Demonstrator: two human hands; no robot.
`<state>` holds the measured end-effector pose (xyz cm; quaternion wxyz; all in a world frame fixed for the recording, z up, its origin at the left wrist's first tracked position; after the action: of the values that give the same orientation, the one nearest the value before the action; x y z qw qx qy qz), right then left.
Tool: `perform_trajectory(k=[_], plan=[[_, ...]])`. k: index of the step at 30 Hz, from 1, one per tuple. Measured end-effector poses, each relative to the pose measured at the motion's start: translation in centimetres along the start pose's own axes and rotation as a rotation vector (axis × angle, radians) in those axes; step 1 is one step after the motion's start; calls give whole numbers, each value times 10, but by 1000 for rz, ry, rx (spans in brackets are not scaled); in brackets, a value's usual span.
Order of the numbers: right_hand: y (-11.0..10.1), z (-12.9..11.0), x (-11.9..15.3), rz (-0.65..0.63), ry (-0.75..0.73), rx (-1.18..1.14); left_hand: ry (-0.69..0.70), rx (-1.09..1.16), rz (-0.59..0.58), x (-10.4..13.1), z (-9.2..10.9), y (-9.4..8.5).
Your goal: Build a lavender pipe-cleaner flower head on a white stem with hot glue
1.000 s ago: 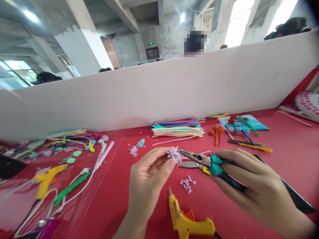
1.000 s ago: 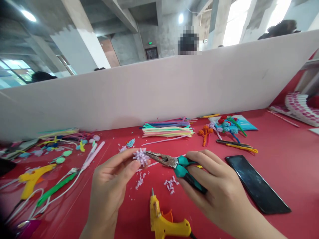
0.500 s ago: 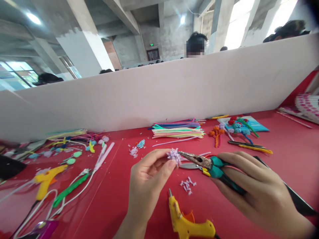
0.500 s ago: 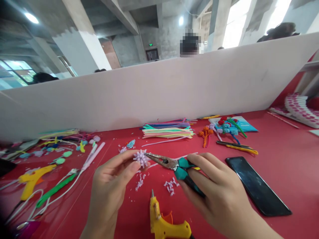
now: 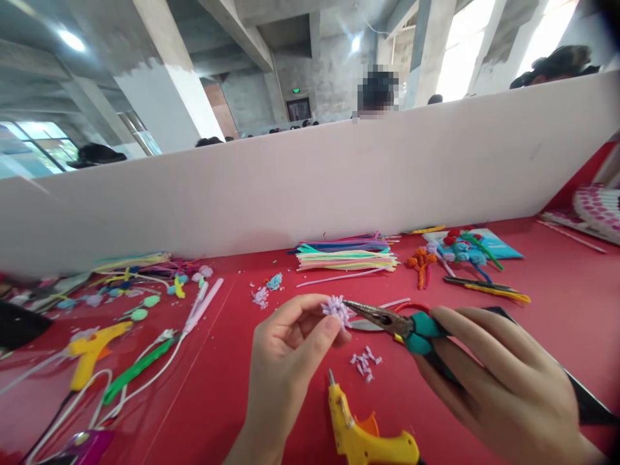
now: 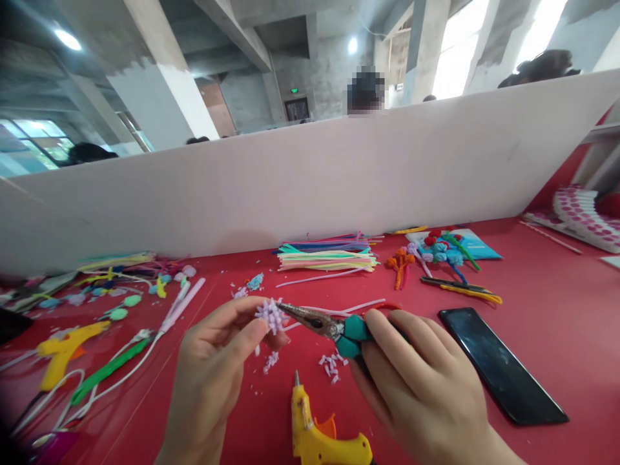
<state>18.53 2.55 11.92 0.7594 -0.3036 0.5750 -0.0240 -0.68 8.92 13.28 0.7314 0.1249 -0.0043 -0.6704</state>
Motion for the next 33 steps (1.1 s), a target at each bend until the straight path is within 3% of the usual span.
perform_trajectory(k=[6, 11, 13, 17, 19, 25, 33], plan=[[2, 3, -2, -46, 52, -34, 30, -6, 108, -8, -4, 0], [1, 3, -2, -29, 50, -8, 62, -23, 100, -8, -6, 1], [2, 2, -2, -33, 76, -9, 148, -95, 116, -5, -5, 4], [8, 3, -2, -94, 206, -175, 468, -262, 224, 3, 1, 7], [9, 4, -1, -102, 255, -233, 512, -283, 228, 4, 1, 6], [-1, 10, -2, -52, 289, -284, 41, -2, 45, -7, -9, 2], [0, 11, -4, -87, 286, -318, 10, 54, 74, -5, -12, 1]])
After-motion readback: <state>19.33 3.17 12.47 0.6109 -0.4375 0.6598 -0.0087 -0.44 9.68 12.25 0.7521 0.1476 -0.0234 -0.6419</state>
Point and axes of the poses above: each hand's wrist, its own x-axis away from the middle knuckle, its own y-axis out of the palm, z = x × y, the point moved 4 cm from there along -x, towards the middle knuckle, and after that the axes turned 7 degrees about z, right-handed, at the moved point
